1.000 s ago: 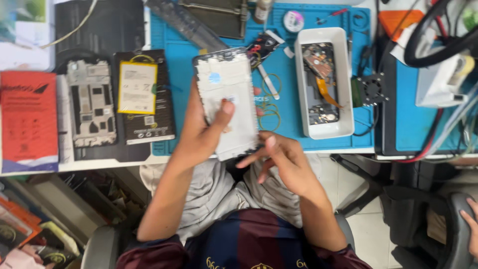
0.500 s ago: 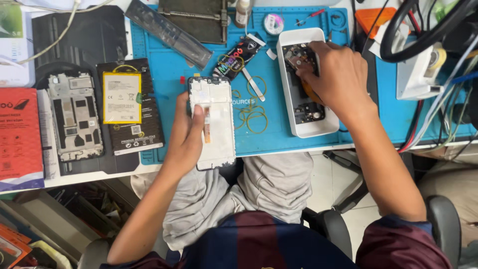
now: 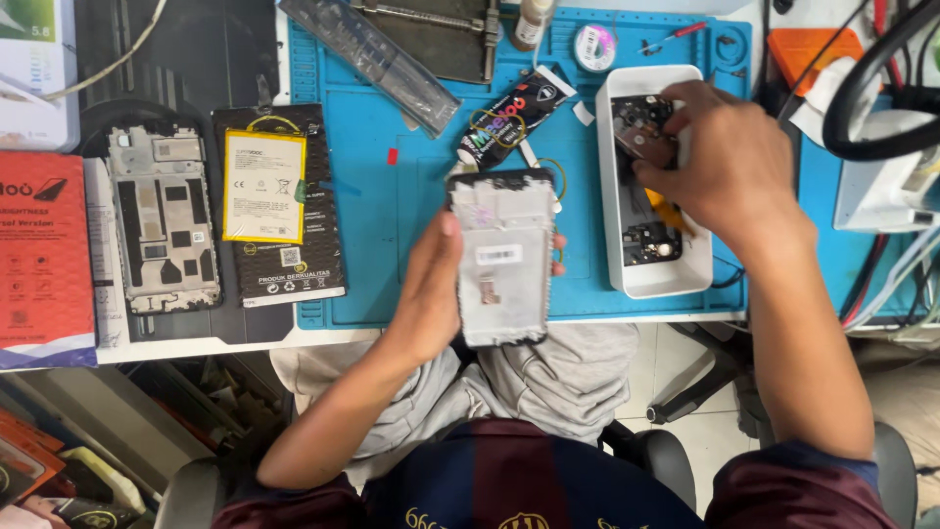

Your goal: The person handles a new replacement phone screen still in its branded packaging, removes yellow rubber straps and peels the protective film from the panel. They then align the screen's flex cable with a disassembled phone body on the work mat and press the screen into place, working over a blue repair mat with a battery and adhesive tube nearby.

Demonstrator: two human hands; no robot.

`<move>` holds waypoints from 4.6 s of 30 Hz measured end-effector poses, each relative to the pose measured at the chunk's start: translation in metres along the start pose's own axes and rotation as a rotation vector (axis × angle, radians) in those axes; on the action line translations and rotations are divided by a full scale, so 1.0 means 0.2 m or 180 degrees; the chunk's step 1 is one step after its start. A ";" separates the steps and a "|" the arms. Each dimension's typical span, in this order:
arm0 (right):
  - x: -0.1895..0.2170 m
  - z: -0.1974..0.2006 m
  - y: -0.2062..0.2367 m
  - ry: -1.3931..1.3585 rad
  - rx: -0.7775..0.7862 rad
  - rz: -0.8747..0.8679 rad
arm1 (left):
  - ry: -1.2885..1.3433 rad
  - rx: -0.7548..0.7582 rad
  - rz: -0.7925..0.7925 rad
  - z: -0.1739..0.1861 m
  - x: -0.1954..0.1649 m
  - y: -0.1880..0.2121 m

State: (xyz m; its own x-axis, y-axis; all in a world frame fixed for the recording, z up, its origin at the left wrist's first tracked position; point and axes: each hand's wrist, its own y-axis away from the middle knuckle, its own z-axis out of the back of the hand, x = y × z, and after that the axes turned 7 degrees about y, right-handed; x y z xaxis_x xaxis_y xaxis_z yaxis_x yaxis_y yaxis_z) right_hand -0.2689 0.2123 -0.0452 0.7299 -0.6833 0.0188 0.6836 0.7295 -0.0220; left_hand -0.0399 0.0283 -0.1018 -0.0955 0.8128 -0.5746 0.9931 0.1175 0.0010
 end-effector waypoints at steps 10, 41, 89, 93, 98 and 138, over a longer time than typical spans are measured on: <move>0.17 0.33 0.28 -0.0678 -0.0857 -0.0010 | 0.0202 0.0068 0.0374 -0.05 0.02 0.02; 0.55 0.34 0.35 -0.0822 -0.0917 0.0995 | -0.1662 -0.0280 0.0162 -0.16 0.02 0.10; 0.47 0.06 0.58 -0.4020 -0.0452 -0.0629 | -0.1539 0.0008 -0.0644 -0.12 0.11 0.17; 0.48 0.04 0.58 -0.4019 -0.0473 -0.0654 | -0.1508 0.0052 -0.0758 -0.13 0.08 0.16; 0.48 0.03 0.56 -0.4084 -0.0470 -0.0599 | -0.1661 -0.0211 -0.0372 -0.13 0.07 0.17; 0.50 -0.11 0.53 -0.4658 -0.0613 -0.0929 | -0.0852 0.0081 0.0024 -0.12 0.06 0.15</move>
State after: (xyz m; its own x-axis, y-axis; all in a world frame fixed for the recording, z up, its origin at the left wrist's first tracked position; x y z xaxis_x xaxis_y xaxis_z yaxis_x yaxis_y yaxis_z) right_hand -0.1244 0.2209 -0.0669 0.0079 -0.0834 0.9965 0.8753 0.4824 0.0335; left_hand -0.0120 0.0551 -0.0884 -0.0700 0.6333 -0.7707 0.9954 0.0947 -0.0126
